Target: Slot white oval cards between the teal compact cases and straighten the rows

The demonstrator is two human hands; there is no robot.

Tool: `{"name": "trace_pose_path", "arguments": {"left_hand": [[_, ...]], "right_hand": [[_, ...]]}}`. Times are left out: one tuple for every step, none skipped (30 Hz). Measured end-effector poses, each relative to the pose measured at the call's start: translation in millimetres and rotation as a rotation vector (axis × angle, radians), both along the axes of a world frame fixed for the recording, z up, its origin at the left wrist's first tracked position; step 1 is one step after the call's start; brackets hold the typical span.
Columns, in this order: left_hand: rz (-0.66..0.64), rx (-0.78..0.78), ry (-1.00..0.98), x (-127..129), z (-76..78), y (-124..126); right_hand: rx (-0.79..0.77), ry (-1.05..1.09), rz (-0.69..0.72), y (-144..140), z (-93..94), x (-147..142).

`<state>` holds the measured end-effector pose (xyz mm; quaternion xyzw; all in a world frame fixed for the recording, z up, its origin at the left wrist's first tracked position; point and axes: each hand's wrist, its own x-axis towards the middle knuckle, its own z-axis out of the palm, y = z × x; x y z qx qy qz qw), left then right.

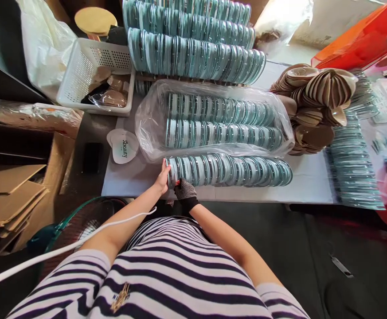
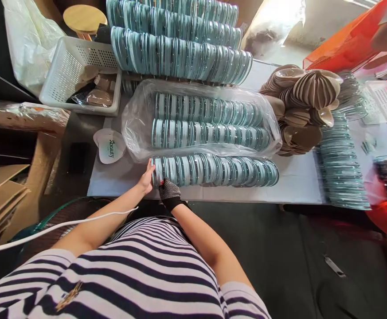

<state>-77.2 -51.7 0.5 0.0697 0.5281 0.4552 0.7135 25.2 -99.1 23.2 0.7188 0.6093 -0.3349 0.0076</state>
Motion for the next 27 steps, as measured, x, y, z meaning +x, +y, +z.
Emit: {"name": "trace_pose_path", "arguments": {"left_hand": [[0.003,0.007,-0.005,0,0.0,1],[0.003,0.01,-0.011,0,-0.3,1],[0.002,0.009,-0.019,0,-0.8,2],[0.002,0.006,-0.029,0,-1.4,3],[0.003,0.005,-0.04,1,-2.0,3],[0.007,0.005,-0.052,1,-2.3,3],[0.014,0.005,-0.061,2,-2.3,4],[0.027,0.006,-0.063,2,-2.0,4],[0.04,0.005,-0.061,3,-1.2,4],[0.046,0.001,-0.054,3,0.0,4],[0.044,-0.009,-0.044,3,1.7,4],[0.034,-0.026,-0.029,3,3.7,4],[0.021,-0.047,-0.011,3,6.0,4],[0.009,-0.066,0.006,3,8.3,5],[0.0,-0.08,0.021,3,10.6,5],[-0.001,-0.092,0.032,2,12.6,6],[0.001,-0.101,0.036,2,14.2,6],[0.004,-0.108,0.031,1,15.4,7],[0.009,-0.113,0.021,1,16.0,7],[0.019,-0.112,0.014,-1,15.8,6],[0.031,-0.105,0.006,-2,14.6,5],[0.051,-0.085,0.003,-3,12.1,5],[0.065,-0.064,0.007,-5,8.5,6],[0.064,-0.05,0.011,-6,4.1,7],[0.058,-0.04,0.019,-7,-0.5,9],[0.037,-0.041,0.034,-8,-4.9,11],[0.004,-0.047,0.05,-9,-8.4,12]], "right_hand": [[-0.006,0.009,-0.015,0,-0.1,-2],[-0.014,0.012,-0.023,-1,-0.2,-3],[-0.027,0.023,-0.019,0,-0.3,-3],[-0.045,0.047,-0.008,1,-0.5,-4],[-0.067,0.08,0.005,2,-0.7,-4],[-0.09,0.116,0.013,4,-1.1,-3],[-0.111,0.155,0.014,6,-1.6,-2],[-0.129,0.198,0.009,8,-2.3,-1],[-0.142,0.237,0.0,9,-3.3,0],[-0.156,0.27,-0.003,9,-4.6,1],[-0.177,0.338,-0.009,8,-6.3,3],[-0.209,0.458,-0.026,7,-8.3,4],[-0.248,0.622,-0.06,4,-10.5,5],[-0.289,0.802,-0.114,2,-12.8,5],[-0.324,0.96,-0.187,0,-15.0,5],[-0.354,1.051,-0.256,-1,-16.8,4],[-0.371,1.06,-0.309,-1,-18.0,3],[-0.374,0.995,-0.334,0,-18.4,1],[-0.365,0.907,-0.346,2,-18.0,-2],[-0.349,0.83,-0.352,4,-17.1,-4],[-0.331,0.781,-0.362,7,-16.1,-7],[-0.311,0.76,-0.382,10,-15.2,-8],[-0.29,0.759,-0.41,13,-14.8,-9],[-0.284,0.764,-0.433,16,-14.8,-8],[-0.287,0.783,-0.448,19,-14.9,-6],[-0.301,0.823,-0.452,20,-14.9,-4],[-0.323,0.879,-0.447,21,-14.4,-1]]}}
